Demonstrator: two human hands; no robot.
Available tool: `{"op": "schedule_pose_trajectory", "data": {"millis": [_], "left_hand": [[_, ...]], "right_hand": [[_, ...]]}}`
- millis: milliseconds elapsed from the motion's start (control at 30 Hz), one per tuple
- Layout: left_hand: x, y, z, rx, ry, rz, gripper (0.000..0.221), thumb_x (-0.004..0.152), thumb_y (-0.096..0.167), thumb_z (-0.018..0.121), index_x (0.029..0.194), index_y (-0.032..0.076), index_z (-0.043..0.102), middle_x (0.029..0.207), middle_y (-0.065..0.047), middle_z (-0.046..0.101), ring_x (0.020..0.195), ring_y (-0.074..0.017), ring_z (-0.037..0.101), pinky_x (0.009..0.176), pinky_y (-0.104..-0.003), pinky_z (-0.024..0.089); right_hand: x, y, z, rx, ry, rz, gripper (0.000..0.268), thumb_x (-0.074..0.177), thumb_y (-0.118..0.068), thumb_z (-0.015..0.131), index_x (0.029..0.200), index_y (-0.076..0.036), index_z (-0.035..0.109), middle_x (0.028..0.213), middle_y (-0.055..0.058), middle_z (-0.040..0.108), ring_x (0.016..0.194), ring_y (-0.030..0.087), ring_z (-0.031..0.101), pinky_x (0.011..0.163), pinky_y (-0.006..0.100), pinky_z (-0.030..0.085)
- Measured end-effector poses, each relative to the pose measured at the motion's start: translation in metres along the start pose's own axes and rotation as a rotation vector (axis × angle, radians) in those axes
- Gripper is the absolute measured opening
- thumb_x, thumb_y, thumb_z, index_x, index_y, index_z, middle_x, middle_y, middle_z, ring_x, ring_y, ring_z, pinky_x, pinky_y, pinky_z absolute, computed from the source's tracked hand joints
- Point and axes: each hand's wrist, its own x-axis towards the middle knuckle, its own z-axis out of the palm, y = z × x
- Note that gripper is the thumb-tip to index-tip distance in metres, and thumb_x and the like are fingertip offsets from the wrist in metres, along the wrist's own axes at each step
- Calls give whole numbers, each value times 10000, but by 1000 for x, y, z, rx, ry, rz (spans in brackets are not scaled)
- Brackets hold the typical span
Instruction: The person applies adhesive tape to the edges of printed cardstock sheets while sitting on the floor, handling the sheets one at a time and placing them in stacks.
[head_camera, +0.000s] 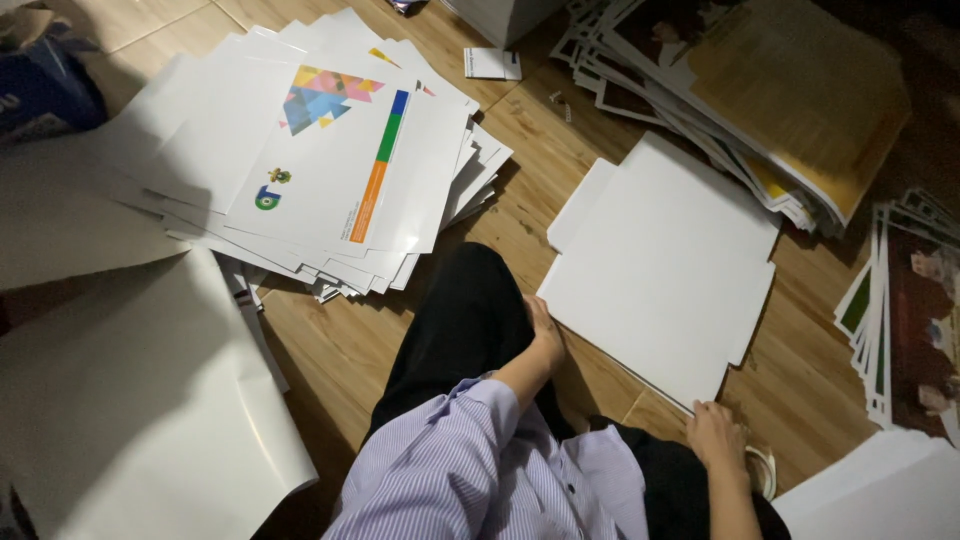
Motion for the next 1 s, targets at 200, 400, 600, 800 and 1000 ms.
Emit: {"op": "schedule_pose_trajectory", "data": {"millis": [200,400,600,800,1000], "left_hand": [[143,71,49,1615,59,-550,979,735,681,486,1429,141,56,1484,-102,32,1356,-299,36,1101,-420,26],[67,46,36,-273,368,-294,426,960,187,239,1343,18,317,1450,-147,210,1349,-370,75,1095,-572,34],[-3,14,14,-345,357,-26,496,918,231,301,1339,-31,276,1429,-206,228,1308,-499,-45,1038,-653,-47],[-2,15,11,-507,323,-113,790,799,478,471,1414,103,148,1438,-263,-163,1335,-403,-113,1016,-614,24],[-7,15,14,-609,688,-108,1009,659,519,618,1396,38,123,1466,-201,-43,1354,-321,19,1013,-609,83]], "right_hand": [[11,10,17,27,-50,69,420,806,-354,378,1118,-112,519,1162,116,531,1127,309,461,895,528,390],[11,14,28,133,-102,101,577,847,-451,400,1328,-135,430,1350,75,447,1285,272,348,974,531,362],[-3,2,2,213,-80,117,562,851,-435,409,1306,-110,458,1315,103,472,1259,281,378,967,510,376],[1,-1,0,140,-36,124,380,832,-350,428,1117,-122,533,1174,105,517,1145,290,456,956,523,355],[1,-1,3,166,26,133,346,839,-348,433,1069,-126,564,1125,84,547,1102,284,493,899,525,409]]}}
